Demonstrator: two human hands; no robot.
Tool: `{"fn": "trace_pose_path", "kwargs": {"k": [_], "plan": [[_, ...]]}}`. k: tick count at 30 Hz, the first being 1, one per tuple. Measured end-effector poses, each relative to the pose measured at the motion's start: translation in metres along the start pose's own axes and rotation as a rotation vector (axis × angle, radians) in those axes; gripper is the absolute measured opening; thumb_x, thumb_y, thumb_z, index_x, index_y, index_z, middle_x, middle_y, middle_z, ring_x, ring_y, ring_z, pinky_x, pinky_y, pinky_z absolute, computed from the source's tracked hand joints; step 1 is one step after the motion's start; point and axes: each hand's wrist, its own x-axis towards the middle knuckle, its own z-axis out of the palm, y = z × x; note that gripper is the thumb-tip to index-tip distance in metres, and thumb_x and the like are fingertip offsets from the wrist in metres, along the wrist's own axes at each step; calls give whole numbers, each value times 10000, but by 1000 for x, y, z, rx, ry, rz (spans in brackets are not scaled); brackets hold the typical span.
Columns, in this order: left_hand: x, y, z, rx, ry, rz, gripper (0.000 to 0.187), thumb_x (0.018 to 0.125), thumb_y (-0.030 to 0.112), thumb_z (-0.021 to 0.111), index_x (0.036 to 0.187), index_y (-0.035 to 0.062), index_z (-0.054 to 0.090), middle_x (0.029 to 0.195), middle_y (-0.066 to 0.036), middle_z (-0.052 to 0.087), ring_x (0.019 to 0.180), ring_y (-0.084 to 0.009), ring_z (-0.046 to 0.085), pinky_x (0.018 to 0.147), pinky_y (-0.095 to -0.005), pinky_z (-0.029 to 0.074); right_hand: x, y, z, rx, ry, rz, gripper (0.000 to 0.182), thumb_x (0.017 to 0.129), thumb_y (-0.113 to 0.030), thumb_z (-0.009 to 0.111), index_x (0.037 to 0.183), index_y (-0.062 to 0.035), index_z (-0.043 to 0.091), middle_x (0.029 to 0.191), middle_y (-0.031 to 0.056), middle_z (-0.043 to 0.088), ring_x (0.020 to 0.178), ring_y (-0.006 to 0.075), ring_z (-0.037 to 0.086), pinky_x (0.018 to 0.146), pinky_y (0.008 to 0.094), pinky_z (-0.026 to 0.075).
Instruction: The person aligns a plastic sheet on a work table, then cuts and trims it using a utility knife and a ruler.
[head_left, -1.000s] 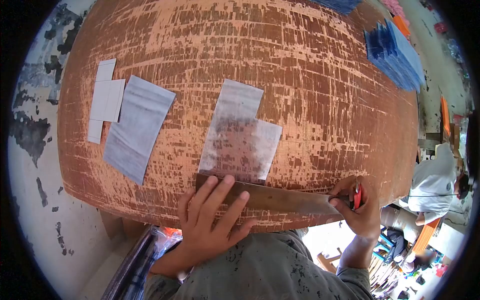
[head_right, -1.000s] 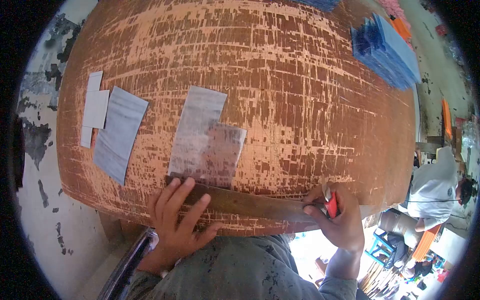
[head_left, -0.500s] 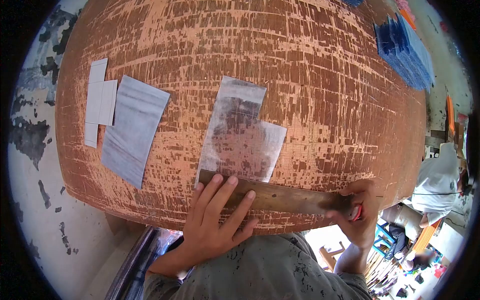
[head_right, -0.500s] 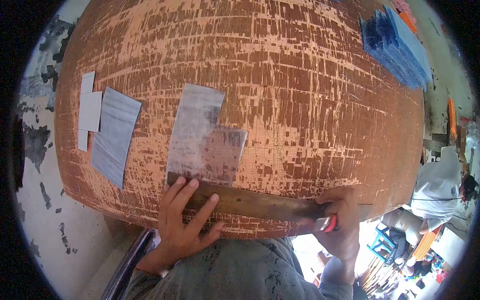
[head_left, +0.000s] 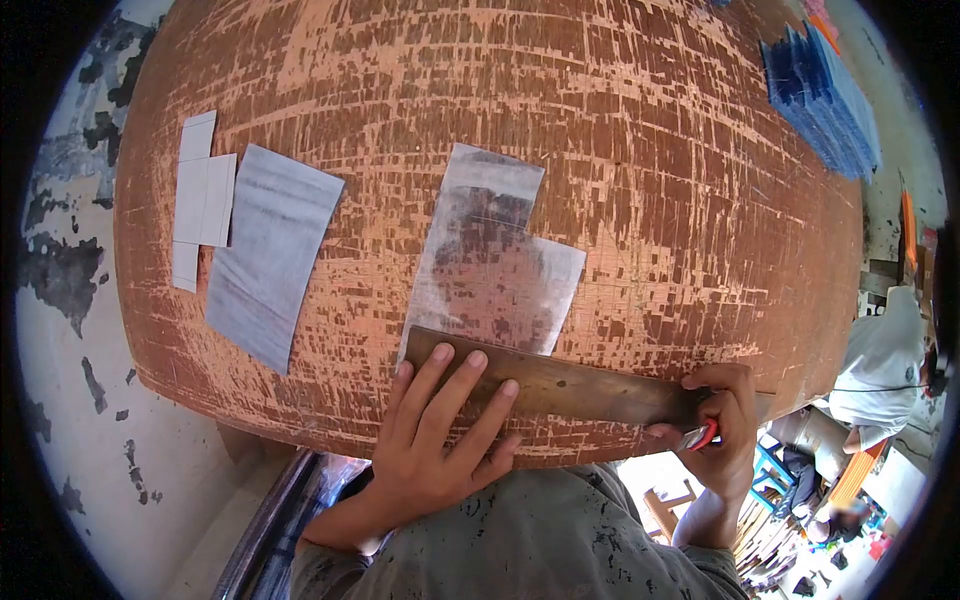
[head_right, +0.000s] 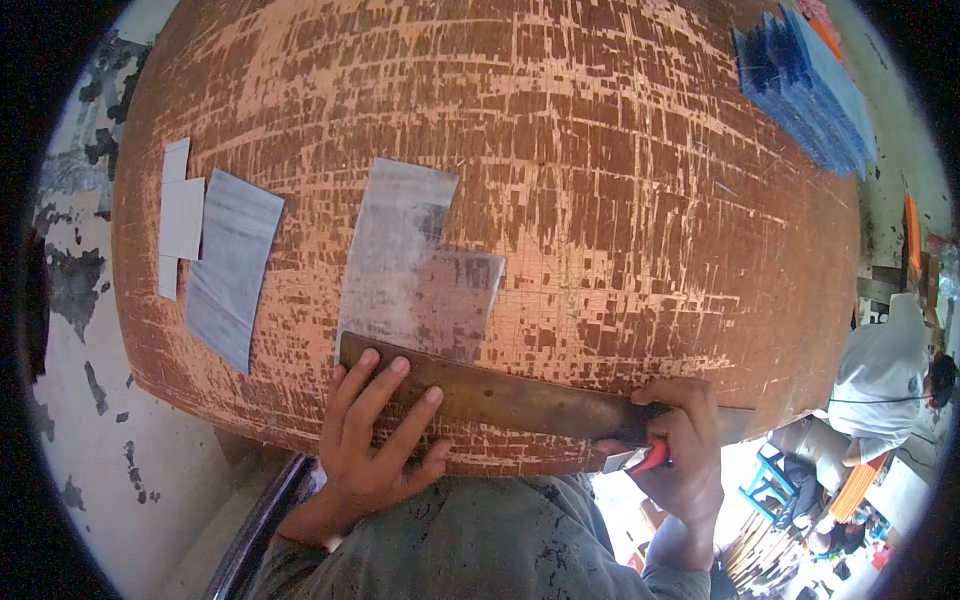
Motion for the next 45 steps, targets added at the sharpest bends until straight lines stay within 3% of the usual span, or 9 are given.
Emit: {"fn": "trace_pose_path", "kwargs": {"k": [17,24,30,32,35,36,37,40,45], "plan": [[0,0,1,4,-29,1,457,956,405,743,1365,202,768,1498,-161,637,1419,-414,584,1229,-593,411,2,4,-2,12,-8,2,621,664,-284,1032,840,-68,477,1142,158,685,1045,325,640,845,439,523],[0,2,0,14,-41,-2,460,957,452,752,1370,250,767,1502,-165,623,1422,-428,564,1226,-607,404,4,1,-6,17,-40,25,628,646,-266,1034,844,-67,472,1142,155,683,1039,321,641,845,434,519],[1,2,-3,14,-99,20,574,880,491,862,1382,236,757,1559,-191,524,1480,-476,452,1199,-675,411,3,-2,-20,55,-60,33,496,848,-290,932,860,-58,494,1076,174,641,970,293,630,813,395,505],[2,2,-3,5,-96,22,580,876,488,865,1385,233,755,1560,-194,523,1478,-481,452,1197,-678,411,5,-10,-28,94,-49,103,398,912,-280,855,964,-44,539,1081,180,612,927,297,620,799,391,493],[2,3,-3,1,-101,21,594,868,486,871,1389,229,751,1571,-200,517,1477,-486,452,1195,-681,407,16,-25,-23,48,-68,196,419,894,-249,860,1096,-37,560,1050,166,609,881,299,609,797,390,495],[2,3,-2,1,-96,21,600,863,486,874,1391,229,750,1575,-202,515,1477,-486,453,1198,-680,402,38,-40,-27,-17,-177,146,456,886,-208,853,1195,-17,578,1043,141,624,795,324,669,735,425,531],[2,2,-2,1,-91,21,606,859,486,877,1392,228,748,1579,-203,514,1477,-485,454,1200,-679,397,53,-47,-26,-18,-175,144,456,886,-208,853,1195,-17,578,1043,141,624,795,324,669,735,425,531],[1,1,0,21,-80,31,586,864,482,873,1381,232,754,1579,-198,518,1476,-473,460,1212,-666,385,84,-64,-15,-95,-399,-157,352,909,-116,772,1208,-19,614,977,124,632,796,257,710,684,397,581],[2,1,1,32,-65,35,548,879,501,851,1357,247,765,1573,-180,530,1476,-441,470,1235,-626,369,98,-75,1,-255,-478,-224,295,957,-188,686,1200,-30,631,936,78,621,786,211,708,631,344,567]]}}
